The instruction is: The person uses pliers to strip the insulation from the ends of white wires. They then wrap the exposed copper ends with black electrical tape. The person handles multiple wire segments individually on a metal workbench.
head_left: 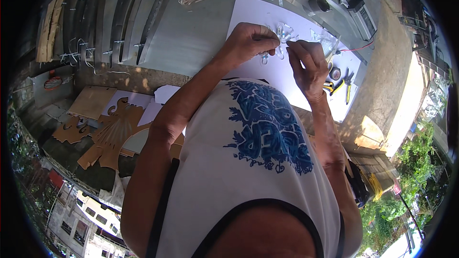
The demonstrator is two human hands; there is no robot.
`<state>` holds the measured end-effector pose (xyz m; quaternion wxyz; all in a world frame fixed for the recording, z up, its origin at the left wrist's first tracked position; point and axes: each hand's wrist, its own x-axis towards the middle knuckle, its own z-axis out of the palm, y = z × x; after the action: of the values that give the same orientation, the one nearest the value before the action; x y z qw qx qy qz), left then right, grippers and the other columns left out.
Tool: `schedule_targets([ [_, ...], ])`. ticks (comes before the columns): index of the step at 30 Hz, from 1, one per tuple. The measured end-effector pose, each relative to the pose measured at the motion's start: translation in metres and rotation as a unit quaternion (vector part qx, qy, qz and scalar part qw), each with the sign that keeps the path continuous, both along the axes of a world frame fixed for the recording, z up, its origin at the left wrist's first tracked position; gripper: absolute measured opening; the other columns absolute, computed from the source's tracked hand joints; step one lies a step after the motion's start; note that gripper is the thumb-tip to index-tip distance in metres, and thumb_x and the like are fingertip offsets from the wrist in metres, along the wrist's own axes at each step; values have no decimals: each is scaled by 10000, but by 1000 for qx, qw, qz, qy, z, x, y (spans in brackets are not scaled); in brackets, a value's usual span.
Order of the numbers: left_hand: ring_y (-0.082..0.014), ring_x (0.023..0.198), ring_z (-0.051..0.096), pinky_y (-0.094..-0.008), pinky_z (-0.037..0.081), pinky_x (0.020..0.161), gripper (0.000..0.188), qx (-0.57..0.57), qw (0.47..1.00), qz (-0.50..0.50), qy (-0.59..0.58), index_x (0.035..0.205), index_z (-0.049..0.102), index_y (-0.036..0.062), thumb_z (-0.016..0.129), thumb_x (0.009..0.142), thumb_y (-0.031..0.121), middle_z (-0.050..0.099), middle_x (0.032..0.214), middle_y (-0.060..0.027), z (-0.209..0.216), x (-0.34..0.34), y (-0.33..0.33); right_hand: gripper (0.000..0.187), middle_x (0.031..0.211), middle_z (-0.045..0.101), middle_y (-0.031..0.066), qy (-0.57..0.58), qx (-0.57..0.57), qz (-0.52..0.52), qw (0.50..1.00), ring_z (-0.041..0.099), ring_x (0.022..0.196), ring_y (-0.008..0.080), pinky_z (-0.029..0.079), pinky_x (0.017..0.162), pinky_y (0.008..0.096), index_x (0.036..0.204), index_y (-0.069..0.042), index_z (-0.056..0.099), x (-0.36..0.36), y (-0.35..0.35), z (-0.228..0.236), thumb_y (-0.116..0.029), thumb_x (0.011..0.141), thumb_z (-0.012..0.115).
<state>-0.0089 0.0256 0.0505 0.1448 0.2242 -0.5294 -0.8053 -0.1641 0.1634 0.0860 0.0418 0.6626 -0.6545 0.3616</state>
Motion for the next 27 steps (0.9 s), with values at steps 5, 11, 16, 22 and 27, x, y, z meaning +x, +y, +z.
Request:
schedule_targets([
  [5, -101, 715, 650, -229, 465, 628, 146, 21, 999, -31, 10, 979, 744, -17, 711, 891, 94, 716, 793, -74, 14, 3, -1, 368, 939, 672, 47, -8, 0, 14, 1000, 633, 827, 211, 534, 681, 323, 1041, -76, 736, -1, -2, 2, 77, 710, 788],
  [11, -122, 737, 664, -238, 505, 657, 163, 16, 998, -61, 22, 983, 734, -56, 725, 893, 79, 711, 810, -94, 17, 5, -2, 344, 941, 676, 44, -55, 8, 19, 998, 633, 836, 207, 533, 696, 322, 1021, -67, 741, 1, -1, 0, 84, 714, 783],
  [16, -124, 731, 664, -243, 507, 660, 158, 19, 998, -56, 23, 979, 736, -58, 724, 889, 72, 711, 797, -101, 15, 4, -1, 375, 972, 665, 52, -32, 18, -15, 999, 625, 861, 220, 529, 717, 338, 1061, -77, 730, 6, 0, 10, 53, 715, 796],
  [22, -137, 734, 675, -251, 510, 656, 173, 8, 998, -63, 14, 991, 735, -60, 729, 877, 70, 720, 814, -108, 10, 3, -1, 386, 959, 655, 46, 16, 30, 30, 999, 620, 857, 225, 526, 727, 348, 1057, -87, 723, -2, 4, 7, 31, 699, 805],
  [27, -132, 713, 682, -257, 517, 648, 164, -40, 996, -74, 2, 965, 752, -35, 726, 860, 89, 729, 791, -92, 10, 3, -2, 368, 932, 650, 38, 50, 42, 59, 996, 618, 843, 224, 523, 733, 343, 1020, -79, 715, -5, 2, 13, 23, 679, 806],
])
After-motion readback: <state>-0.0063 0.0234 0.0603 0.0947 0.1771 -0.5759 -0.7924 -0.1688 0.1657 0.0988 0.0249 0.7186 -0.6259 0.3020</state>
